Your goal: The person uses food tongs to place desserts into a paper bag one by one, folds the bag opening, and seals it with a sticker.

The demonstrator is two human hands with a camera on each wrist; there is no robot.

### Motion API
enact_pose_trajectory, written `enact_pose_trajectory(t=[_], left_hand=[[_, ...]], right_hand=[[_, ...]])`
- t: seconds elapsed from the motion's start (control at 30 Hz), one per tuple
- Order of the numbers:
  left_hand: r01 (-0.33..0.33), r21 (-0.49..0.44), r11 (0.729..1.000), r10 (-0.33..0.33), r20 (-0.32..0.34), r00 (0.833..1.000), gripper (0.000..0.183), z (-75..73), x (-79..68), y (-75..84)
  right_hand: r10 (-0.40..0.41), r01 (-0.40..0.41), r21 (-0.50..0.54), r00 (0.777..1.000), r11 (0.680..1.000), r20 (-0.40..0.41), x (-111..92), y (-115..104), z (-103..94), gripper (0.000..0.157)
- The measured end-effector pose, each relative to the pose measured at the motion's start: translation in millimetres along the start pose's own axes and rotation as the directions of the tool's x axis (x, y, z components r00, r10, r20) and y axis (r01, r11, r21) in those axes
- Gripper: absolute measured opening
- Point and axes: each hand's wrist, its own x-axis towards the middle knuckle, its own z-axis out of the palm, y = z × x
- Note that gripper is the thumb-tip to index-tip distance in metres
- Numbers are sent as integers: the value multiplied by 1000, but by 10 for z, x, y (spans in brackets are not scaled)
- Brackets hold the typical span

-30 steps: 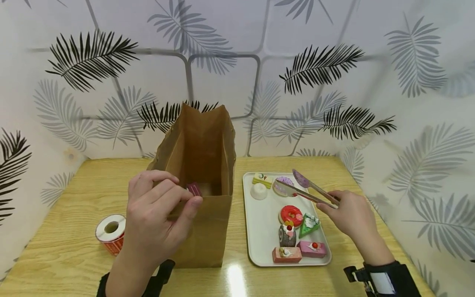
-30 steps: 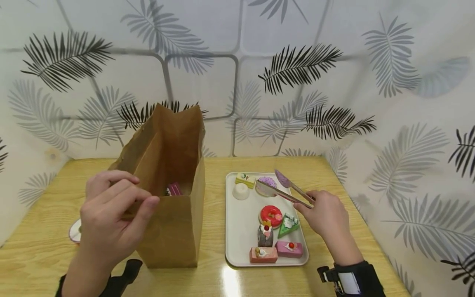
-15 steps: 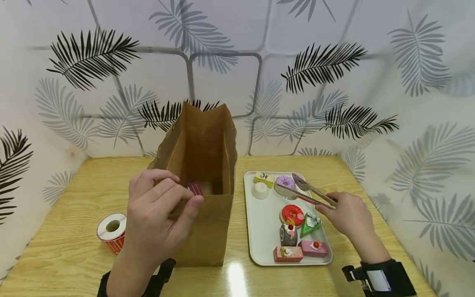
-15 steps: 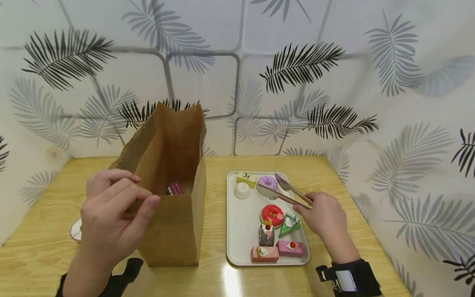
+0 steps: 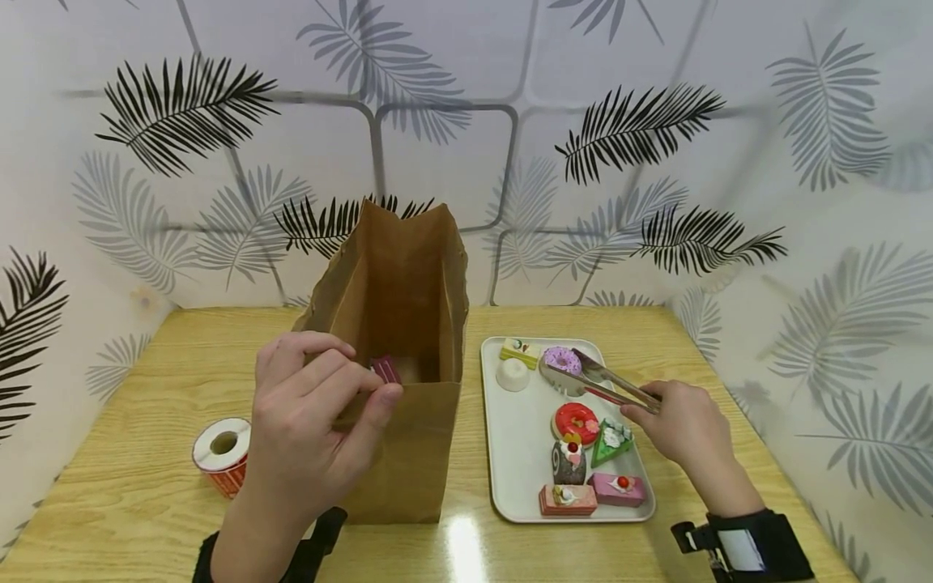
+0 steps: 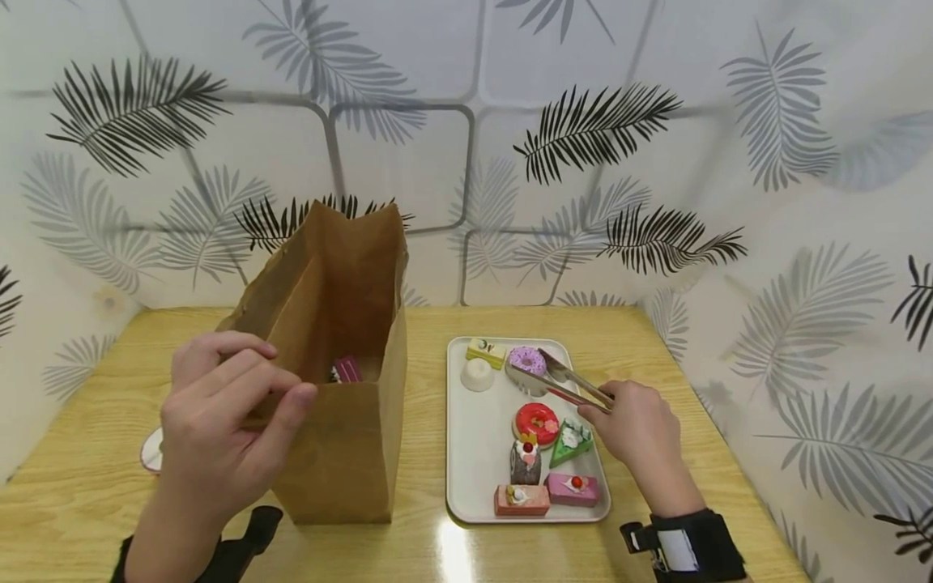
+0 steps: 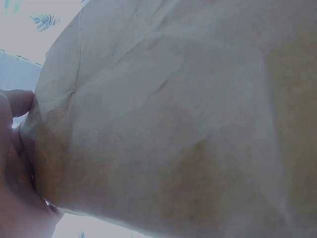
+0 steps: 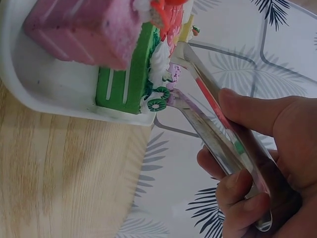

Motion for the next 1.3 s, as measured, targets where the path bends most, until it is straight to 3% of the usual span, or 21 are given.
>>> enact_pose_trajectory(t=[0.27, 0.6, 1.3], left_hand=[[1, -2, 1000, -1, 4, 1000, 47, 2, 4, 13], [0, -3, 1000, 0, 4, 1000, 47, 2, 16, 31], [11, 1, 1000, -11, 20, 1000, 46, -10, 23, 41]], right_hand=[[14, -14, -6, 999, 1000, -29, -31, -3, -22, 51], [-26, 25, -15, 994, 1000, -101, -73, -5, -99, 46], [-105, 107, -5, 961, 994, -256, -189, -128, -348, 39]])
